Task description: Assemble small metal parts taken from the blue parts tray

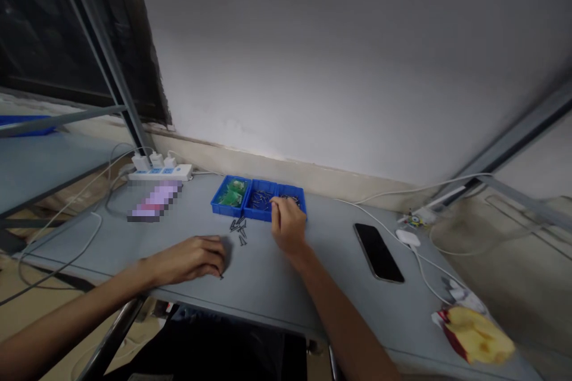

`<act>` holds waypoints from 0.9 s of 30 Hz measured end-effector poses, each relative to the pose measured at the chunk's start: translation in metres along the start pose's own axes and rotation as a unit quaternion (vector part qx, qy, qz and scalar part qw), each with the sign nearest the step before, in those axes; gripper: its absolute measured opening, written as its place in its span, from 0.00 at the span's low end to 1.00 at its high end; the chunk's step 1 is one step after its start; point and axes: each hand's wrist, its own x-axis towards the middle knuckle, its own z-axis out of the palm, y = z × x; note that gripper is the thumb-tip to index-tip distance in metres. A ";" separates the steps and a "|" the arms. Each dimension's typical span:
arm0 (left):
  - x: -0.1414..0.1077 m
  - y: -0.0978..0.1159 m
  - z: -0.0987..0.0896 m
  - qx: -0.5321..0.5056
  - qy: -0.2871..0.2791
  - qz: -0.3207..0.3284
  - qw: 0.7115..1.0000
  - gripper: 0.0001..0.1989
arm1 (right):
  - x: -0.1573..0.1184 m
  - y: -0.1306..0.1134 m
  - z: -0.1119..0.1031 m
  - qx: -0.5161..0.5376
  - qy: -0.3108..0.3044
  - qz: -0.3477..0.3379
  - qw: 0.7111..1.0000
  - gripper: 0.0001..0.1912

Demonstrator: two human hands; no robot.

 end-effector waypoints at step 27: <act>0.063 -0.062 0.007 0.081 0.219 -0.035 0.972 0.12 | -0.008 -0.017 0.012 0.030 -0.162 -0.093 0.982 0.08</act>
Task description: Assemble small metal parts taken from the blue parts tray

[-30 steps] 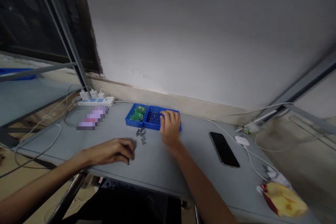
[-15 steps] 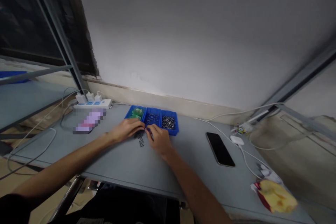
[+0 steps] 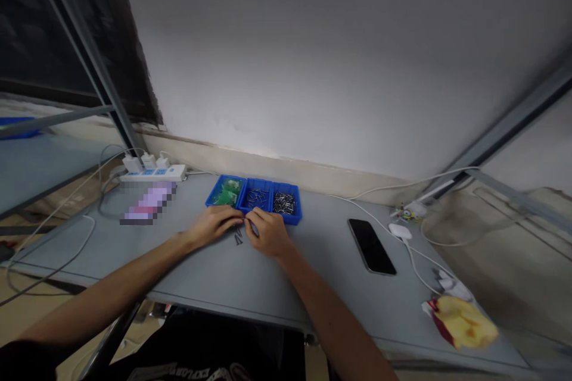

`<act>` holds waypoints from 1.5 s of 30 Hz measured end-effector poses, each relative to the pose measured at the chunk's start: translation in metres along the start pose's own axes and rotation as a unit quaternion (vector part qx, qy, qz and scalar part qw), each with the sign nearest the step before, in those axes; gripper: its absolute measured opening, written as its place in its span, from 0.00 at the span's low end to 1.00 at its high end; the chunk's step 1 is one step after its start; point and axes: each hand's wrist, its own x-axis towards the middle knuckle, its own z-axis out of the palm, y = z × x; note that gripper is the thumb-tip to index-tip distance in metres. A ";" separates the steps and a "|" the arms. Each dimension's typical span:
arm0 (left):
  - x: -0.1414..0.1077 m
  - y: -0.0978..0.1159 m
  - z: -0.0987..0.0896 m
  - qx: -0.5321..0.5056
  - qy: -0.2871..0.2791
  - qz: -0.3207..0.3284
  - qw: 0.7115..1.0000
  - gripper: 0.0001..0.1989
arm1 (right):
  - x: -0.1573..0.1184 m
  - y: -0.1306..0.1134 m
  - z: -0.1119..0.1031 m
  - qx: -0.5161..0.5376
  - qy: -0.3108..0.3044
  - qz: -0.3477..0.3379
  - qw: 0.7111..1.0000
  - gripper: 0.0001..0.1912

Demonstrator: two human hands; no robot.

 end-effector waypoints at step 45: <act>0.000 0.004 -0.011 0.001 -0.074 -0.026 0.997 0.14 | -0.006 0.005 0.020 0.025 0.009 0.023 0.999 0.16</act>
